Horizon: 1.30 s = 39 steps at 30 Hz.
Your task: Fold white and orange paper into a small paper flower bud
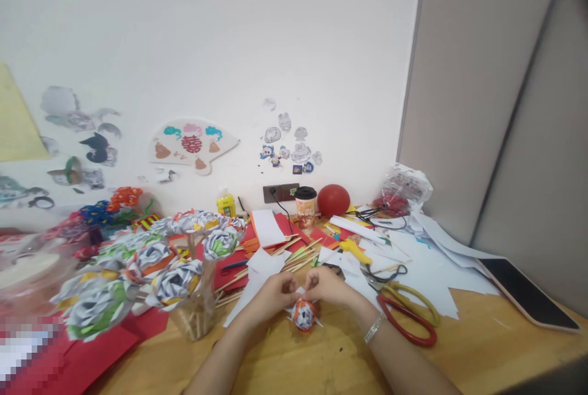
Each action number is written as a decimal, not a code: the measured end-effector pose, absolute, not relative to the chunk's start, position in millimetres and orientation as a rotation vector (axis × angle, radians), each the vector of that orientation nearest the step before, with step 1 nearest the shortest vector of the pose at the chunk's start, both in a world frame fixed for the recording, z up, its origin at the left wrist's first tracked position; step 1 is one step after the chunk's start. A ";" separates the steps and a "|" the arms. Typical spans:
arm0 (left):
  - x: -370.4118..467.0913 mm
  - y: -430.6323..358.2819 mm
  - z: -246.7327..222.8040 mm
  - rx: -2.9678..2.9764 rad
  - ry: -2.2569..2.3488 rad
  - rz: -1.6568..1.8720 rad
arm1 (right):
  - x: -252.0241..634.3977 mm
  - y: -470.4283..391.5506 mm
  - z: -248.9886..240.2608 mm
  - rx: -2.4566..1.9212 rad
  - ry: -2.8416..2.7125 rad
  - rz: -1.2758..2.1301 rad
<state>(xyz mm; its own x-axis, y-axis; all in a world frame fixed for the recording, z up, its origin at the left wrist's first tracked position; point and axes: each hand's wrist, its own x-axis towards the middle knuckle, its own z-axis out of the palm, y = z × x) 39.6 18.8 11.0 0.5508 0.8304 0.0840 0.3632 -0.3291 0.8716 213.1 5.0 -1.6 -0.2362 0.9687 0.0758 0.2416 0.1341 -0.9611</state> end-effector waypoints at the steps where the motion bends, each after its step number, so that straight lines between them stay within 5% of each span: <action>1: 39.6 19.0 11.0 1.924 0.980 0.674 | 212.0 5.4 -2.5 -1.203 -1.626 1.117; 29: 34.4 9.4 21.9 2.104 1.033 0.590 | 208.9 -6.7 12.5 -1.166 -1.820 0.861; 39: 30.7 17.4 18.1 1.518 0.879 0.624 | 205.2 2.0 4.1 -1.099 -1.750 0.900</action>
<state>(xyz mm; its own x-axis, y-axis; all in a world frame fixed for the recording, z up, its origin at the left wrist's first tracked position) 30.7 17.4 18.1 0.5685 0.8166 -0.1001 0.1741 -0.0005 0.9847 205.2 2.0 4.1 -0.2434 0.9272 0.2848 0.3076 0.3522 -0.8839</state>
